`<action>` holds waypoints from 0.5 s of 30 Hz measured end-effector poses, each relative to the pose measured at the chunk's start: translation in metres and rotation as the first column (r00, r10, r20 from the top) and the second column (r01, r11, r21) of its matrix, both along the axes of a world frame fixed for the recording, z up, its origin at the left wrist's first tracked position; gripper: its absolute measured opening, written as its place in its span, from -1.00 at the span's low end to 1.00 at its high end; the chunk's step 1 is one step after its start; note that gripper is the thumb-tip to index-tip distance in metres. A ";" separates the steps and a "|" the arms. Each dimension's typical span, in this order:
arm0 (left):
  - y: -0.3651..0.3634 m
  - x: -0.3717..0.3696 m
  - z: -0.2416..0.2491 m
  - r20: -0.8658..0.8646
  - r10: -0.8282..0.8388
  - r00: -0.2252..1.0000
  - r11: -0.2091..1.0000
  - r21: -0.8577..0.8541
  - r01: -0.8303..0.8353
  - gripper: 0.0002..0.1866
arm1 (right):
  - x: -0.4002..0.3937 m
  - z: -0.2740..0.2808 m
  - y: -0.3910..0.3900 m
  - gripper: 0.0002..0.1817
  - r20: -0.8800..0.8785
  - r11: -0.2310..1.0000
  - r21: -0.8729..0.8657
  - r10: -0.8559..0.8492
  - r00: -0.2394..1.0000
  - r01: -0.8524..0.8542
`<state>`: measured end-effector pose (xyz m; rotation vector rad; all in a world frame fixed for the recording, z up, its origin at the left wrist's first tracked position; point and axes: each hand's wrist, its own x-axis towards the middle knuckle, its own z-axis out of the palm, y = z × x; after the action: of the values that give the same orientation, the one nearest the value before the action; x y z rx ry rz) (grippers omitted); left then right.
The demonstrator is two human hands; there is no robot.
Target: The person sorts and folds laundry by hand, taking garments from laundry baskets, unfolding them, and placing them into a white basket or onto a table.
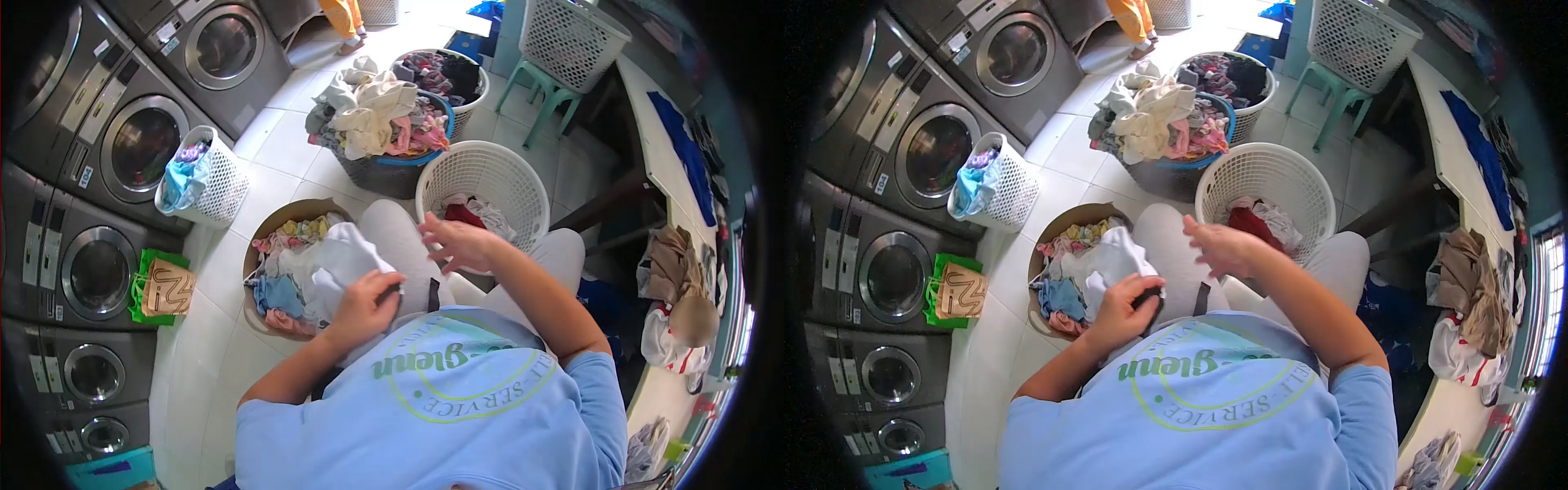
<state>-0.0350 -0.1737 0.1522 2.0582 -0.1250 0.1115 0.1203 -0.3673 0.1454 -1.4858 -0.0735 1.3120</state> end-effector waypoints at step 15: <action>0.023 0.008 0.025 0.463 -0.107 0.880 0.994 0.068 0.084 -0.44 | -0.030 0.026 0.032 -0.53 0.151 0.969 0.246 -0.003 0.989 -0.034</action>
<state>-0.0269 -0.1506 0.1771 2.0308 -0.5318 0.5494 0.0904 -0.3354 0.1710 -1.3683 -0.3362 1.1550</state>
